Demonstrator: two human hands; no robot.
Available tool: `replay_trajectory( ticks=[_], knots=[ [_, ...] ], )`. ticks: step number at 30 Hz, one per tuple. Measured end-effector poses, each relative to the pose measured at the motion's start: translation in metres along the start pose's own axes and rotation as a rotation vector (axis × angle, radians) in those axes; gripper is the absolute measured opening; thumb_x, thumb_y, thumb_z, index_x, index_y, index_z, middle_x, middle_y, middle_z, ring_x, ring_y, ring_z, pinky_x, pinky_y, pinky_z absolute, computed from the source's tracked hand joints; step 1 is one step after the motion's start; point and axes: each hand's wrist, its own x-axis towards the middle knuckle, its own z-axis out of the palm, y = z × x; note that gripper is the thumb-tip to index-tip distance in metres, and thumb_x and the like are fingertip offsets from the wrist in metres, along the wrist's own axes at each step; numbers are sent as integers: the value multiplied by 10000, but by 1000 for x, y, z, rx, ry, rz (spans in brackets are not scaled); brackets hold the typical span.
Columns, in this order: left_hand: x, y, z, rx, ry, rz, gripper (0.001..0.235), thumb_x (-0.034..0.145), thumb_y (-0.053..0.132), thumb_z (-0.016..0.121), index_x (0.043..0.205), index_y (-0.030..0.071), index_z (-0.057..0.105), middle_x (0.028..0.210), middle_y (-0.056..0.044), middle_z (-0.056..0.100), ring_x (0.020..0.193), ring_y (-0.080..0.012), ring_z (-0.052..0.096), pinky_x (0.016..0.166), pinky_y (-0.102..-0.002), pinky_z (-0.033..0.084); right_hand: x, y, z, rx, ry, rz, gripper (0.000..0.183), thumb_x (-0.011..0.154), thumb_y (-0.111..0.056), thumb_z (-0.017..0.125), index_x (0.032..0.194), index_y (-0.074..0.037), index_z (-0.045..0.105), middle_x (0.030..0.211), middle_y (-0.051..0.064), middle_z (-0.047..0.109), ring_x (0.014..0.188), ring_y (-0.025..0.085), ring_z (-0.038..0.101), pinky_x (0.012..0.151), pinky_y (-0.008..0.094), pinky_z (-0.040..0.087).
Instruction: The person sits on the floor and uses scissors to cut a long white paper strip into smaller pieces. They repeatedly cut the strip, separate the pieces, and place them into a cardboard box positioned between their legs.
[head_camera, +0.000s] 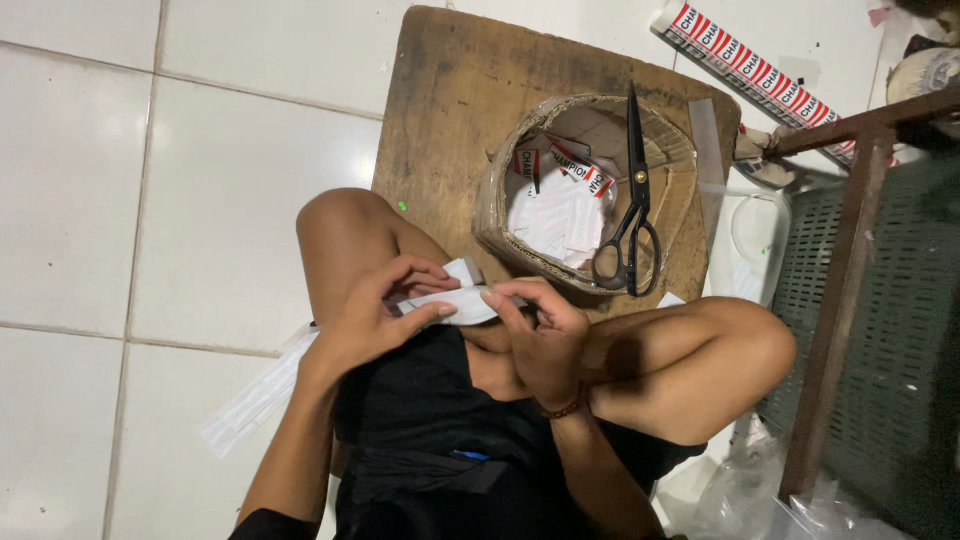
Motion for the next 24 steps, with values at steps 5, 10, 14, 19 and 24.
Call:
replay_trajectory(
  ticks=[5, 10, 14, 19, 24],
  knots=[
    [-2, 18, -7, -73, -269, -196, 154, 875, 175, 708, 1002, 148, 789, 714, -49, 785, 699, -80, 610, 636, -284, 544, 1, 9, -10, 143, -42, 273, 171, 800, 6, 803, 959, 31, 744, 813, 149, 775, 613, 79, 671, 629, 230, 583],
    [-4, 26, -2, -124, -206, -322, 99, 866, 197, 740, 856, 149, 826, 538, -49, 733, 484, -48, 476, 433, -173, 401, 11, -14, -18, 128, -66, 270, 227, 804, -8, 807, 1020, 20, 743, 779, 118, 748, 675, 37, 545, 640, 227, 570],
    [-8, 22, 1, -122, -205, -396, 88, 838, 187, 761, 845, 135, 831, 532, -72, 734, 467, -52, 454, 419, -162, 372, 12, 0, -23, 110, -74, 286, 316, 755, -33, 861, 1046, -8, 738, 792, 134, 762, 651, -3, 545, 655, 190, 558],
    [-7, 38, -12, -73, -281, -440, 112, 834, 216, 760, 868, 135, 829, 560, -70, 747, 451, -87, 483, 426, -192, 396, 14, -1, -28, 139, -137, 295, 330, 784, -12, 826, 1100, -2, 731, 811, 133, 768, 667, 40, 629, 700, 231, 585],
    [-7, 44, -25, -14, -412, -473, 156, 863, 227, 710, 907, 143, 834, 601, -63, 775, 482, -110, 504, 467, -229, 449, 16, -6, -35, 129, -179, 290, 322, 822, -7, 787, 1139, -21, 732, 837, 111, 776, 731, 36, 660, 757, 242, 599]
  ],
)
